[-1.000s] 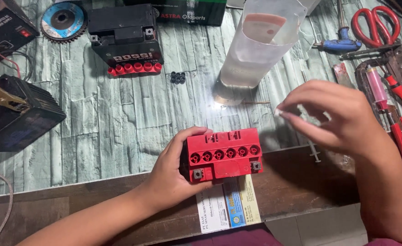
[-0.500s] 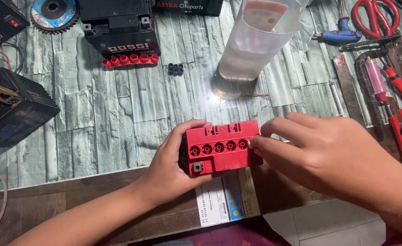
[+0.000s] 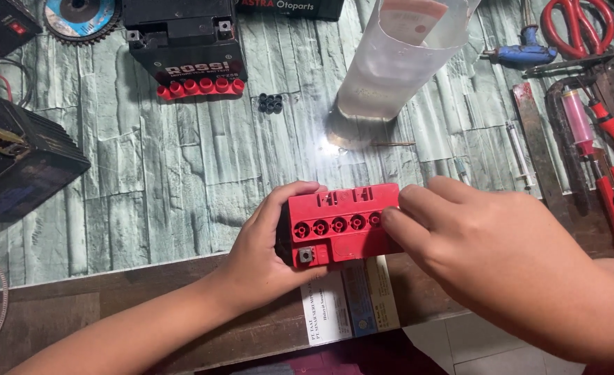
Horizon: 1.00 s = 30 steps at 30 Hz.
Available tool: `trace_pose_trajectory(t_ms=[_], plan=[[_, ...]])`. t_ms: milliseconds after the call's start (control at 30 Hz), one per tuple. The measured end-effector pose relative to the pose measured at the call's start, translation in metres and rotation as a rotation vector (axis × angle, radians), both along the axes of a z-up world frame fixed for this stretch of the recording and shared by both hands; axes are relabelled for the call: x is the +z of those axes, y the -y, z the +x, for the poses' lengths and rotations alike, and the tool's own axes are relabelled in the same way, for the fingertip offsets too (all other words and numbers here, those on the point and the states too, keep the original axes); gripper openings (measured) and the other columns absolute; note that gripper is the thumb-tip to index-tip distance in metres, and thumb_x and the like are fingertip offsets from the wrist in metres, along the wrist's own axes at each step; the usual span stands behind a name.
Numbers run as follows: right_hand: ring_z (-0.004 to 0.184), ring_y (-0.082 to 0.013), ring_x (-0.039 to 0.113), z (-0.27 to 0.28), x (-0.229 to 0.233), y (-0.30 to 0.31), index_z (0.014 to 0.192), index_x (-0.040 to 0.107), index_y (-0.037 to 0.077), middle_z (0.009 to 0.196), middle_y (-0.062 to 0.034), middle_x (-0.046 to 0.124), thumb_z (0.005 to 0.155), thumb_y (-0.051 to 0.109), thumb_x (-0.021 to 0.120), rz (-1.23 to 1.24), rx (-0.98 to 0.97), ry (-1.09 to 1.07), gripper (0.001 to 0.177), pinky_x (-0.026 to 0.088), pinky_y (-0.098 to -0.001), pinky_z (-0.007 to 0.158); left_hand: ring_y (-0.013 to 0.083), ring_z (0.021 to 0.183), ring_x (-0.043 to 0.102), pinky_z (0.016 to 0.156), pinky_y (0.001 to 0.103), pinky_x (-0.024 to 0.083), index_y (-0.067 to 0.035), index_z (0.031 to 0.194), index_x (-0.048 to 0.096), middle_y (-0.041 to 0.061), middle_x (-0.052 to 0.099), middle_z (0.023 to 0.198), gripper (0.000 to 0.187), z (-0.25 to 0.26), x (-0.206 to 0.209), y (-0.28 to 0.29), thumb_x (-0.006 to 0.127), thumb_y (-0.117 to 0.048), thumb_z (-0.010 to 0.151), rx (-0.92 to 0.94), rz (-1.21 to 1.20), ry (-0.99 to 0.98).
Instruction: Refilling battery cells with liquid using a syringe and handling small cell caps on a workbench.
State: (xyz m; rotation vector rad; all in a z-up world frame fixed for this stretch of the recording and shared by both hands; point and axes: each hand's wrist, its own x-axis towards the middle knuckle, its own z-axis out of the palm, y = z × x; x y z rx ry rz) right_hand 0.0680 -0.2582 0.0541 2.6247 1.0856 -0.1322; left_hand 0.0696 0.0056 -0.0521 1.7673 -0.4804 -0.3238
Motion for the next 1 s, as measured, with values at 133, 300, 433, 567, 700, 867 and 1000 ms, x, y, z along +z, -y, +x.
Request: trace_pose_trajectory(t_ms=[133,300,433,567,700,867,1000], plan=[[0.065,-0.0210,0.056,-0.003,-0.002,0.003,0.088,0.057,0.020,0.087,0.0015,0.055,0.087,0.016,0.062,0.016,0.094,0.034,0.006,0.044,-0.0397,0.032,0.0268,0.125,0.062,0.110,0.038,0.051,-0.009,0.143,0.041,0.015,0.058,0.137,0.089,0.000,0.000,0.001,0.092,-0.019,0.071,-0.009,-0.015,0.012],[0.064,-0.0216,0.058,0.007,0.002,-0.003,0.083,0.057,0.021,0.090,0.0017,0.054,0.087,0.013,0.062,-0.037,0.078,-0.074,0.010,0.050,-0.0424,0.033,0.0278,0.126,0.062,0.111,0.038,0.051,-0.008,0.143,0.040,0.015,0.058,0.137,0.088,0.001,0.001,0.001,0.091,-0.021,0.072,-0.013,-0.016,0.041],[0.068,-0.0227,0.061,0.017,0.010,-0.011,0.093,0.050,0.023,0.082,0.0042,0.056,0.090,0.019,0.058,-0.168,-0.097,-0.197,0.009,0.053,-0.0452,0.038,0.0249,0.120,0.065,0.106,0.036,0.052,-0.010,0.143,0.042,0.013,0.060,0.135,0.089,0.000,0.000,0.000,0.092,-0.017,0.069,0.000,-0.004,0.027],[0.053,-0.0233,0.060,0.019,0.006,-0.002,0.087,0.052,0.024,0.072,0.0057,0.055,0.099,0.037,0.057,-0.057,-0.194,-0.219,0.018,0.050,-0.0465,0.039,0.0250,0.119,0.065,0.106,0.037,0.053,-0.010,0.143,0.041,0.014,0.060,0.133,0.091,0.000,-0.001,0.000,0.092,-0.017,0.069,-0.010,-0.018,0.007],[0.060,-0.0291,0.071,0.031,0.008,0.001,0.092,0.069,0.035,0.082,0.0087,0.068,0.097,0.043,0.057,0.096,-0.246,-0.352,0.015,0.054,-0.0499,0.045,0.0249,0.120,0.064,0.106,0.036,0.054,-0.011,0.143,0.041,0.014,0.059,0.135,0.091,0.000,0.000,0.001,0.093,-0.017,0.069,-0.009,-0.011,-0.003],[0.063,-0.0311,0.071,0.035,0.005,0.000,0.093,0.070,0.032,0.084,0.0084,0.069,0.095,0.048,0.063,0.075,-0.297,-0.373,0.017,0.055,-0.0509,0.050,0.0265,0.123,0.063,0.109,0.038,0.051,-0.009,0.143,0.040,0.015,0.059,0.139,0.091,0.001,-0.001,0.001,0.093,-0.016,0.069,-0.012,-0.016,0.048],[0.060,-0.0293,0.069,0.029,0.012,-0.011,0.093,0.059,0.030,0.082,0.0081,0.064,0.100,0.048,0.055,-0.067,-0.329,-0.377,0.020,0.054,-0.0500,0.048,0.0244,0.114,0.067,0.101,0.035,0.058,-0.011,0.143,0.040,0.015,0.059,0.132,0.090,0.000,0.001,0.000,0.092,-0.018,0.070,-0.021,-0.014,-0.026]])
